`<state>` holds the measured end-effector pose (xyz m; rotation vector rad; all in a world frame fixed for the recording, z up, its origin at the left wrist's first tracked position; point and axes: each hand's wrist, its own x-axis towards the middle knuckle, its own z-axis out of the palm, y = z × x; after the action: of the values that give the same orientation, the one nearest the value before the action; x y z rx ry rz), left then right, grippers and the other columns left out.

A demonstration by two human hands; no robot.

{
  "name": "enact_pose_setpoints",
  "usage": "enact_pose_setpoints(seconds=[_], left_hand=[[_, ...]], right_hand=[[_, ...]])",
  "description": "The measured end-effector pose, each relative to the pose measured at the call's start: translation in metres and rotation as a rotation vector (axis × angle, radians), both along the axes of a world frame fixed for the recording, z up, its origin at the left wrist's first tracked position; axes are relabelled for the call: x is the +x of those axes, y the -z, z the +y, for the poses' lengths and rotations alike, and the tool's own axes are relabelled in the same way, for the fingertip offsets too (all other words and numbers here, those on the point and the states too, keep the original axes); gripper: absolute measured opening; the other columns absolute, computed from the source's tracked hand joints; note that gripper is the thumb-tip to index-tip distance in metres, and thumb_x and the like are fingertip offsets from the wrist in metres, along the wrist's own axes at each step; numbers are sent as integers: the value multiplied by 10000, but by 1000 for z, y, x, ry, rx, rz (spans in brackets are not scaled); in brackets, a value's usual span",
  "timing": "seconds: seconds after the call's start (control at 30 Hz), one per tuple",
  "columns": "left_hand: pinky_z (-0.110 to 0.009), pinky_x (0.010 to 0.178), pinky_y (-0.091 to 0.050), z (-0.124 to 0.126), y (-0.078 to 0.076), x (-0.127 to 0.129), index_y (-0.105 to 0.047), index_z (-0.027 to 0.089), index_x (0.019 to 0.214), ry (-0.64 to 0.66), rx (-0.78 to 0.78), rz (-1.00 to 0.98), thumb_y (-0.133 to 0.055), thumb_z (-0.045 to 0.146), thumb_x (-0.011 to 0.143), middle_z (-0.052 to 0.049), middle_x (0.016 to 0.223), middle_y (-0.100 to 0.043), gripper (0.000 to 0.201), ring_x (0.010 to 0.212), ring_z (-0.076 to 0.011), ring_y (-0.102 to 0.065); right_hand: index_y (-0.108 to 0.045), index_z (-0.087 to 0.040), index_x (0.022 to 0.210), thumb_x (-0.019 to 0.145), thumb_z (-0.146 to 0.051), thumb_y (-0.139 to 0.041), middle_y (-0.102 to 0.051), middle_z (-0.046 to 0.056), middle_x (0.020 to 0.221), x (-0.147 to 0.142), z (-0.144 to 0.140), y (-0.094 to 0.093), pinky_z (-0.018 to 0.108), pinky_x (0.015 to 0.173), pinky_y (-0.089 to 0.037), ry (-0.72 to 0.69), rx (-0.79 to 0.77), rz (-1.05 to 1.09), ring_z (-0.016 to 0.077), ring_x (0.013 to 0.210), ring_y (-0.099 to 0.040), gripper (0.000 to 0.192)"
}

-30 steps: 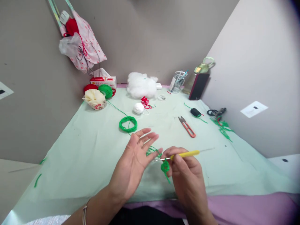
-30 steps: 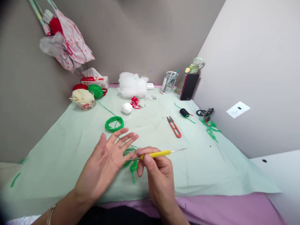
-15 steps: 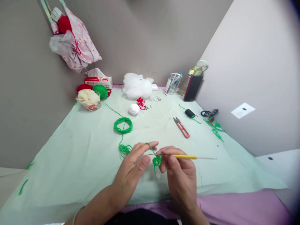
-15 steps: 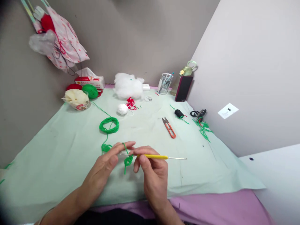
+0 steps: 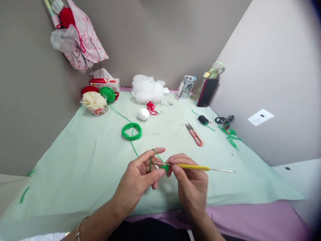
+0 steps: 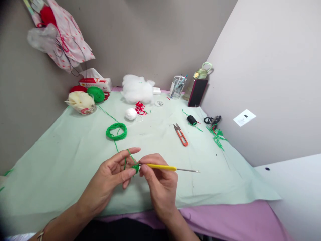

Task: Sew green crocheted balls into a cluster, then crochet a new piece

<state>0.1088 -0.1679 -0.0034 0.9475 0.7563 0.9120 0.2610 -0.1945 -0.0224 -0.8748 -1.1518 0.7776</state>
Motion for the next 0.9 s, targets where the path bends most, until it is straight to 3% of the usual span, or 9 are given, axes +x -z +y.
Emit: enact_pose_setpoints(seconds=[0.23,0.37,0.53,0.73,0.83,0.9], left_hand=[[-180,528,-338,3,-4,-5,-764,337,1204,-14,21,49,-828,330,848,41,864,-597,362,564,-26,-408],[-189,524,-323,3,-3,-9,-763,328,1207,-7,36,76,-815,348,857,35,863,-584,354,575,-39,-389],[-204,565,-345,2,-2,-10,-745,312,1246,-34,96,158,-794,333,870,28,847,-563,380,612,-63,-379],[-210,605,-400,-3,-4,-3,-771,263,1168,-169,180,252,-791,232,837,24,845,-573,334,611,-63,-417],[-185,533,-364,-4,-6,1,-742,267,1234,-127,22,72,-843,263,793,33,832,-566,453,569,-42,-411],[-168,466,-283,-4,-7,1,-730,249,1260,-25,-157,-89,-854,295,791,40,817,-552,488,500,-6,-349]], right_hand=[[-759,-225,961,996,-263,-631,-728,29,884,-1,2,-4,236,599,-526,-94,-79,240,94,629,-647,138],[-721,-231,974,1046,-274,-538,-733,24,896,0,1,-7,240,609,-535,-129,-66,207,97,642,-653,202],[-690,-252,1080,1049,-160,-483,-724,25,964,6,-7,-7,277,702,-557,-34,31,-118,119,750,-669,228],[-642,-195,1240,952,-24,-524,-731,93,1043,7,-10,-3,303,751,-587,138,351,-734,179,920,-694,355],[-690,-209,1261,935,-40,-583,-704,102,1071,4,-10,0,293,770,-597,271,479,-924,190,967,-691,382],[-728,-254,1214,926,-47,-608,-698,81,1062,2,-10,-1,296,781,-598,284,447,-871,194,977,-689,375]])
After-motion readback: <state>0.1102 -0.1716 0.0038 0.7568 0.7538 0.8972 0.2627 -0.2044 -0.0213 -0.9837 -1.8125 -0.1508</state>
